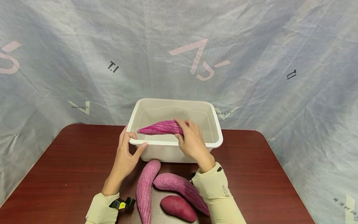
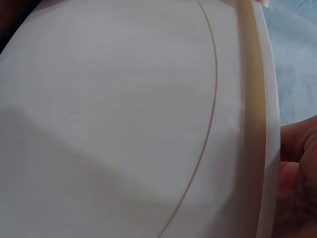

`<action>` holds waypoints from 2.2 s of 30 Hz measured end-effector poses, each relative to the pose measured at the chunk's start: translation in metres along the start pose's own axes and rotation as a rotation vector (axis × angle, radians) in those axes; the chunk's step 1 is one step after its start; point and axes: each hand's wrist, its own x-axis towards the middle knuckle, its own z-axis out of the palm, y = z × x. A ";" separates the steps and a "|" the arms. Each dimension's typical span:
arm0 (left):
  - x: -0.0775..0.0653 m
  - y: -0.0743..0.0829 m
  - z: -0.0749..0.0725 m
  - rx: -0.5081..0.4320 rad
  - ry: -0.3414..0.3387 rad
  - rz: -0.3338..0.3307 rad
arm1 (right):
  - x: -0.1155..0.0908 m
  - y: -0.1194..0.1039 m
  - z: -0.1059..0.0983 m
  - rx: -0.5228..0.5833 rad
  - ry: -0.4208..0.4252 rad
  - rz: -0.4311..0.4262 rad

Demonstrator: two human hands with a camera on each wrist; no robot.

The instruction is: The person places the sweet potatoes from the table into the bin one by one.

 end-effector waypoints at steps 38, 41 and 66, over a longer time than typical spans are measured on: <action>0.000 0.002 -0.001 0.009 -0.009 -0.011 | 0.001 0.003 0.004 -0.011 -0.001 0.026; 0.000 0.002 -0.002 0.012 -0.011 -0.017 | 0.001 0.003 0.004 -0.013 0.000 0.033; 0.000 0.003 -0.002 0.003 -0.004 -0.011 | -0.018 -0.003 -0.004 0.081 0.029 -0.022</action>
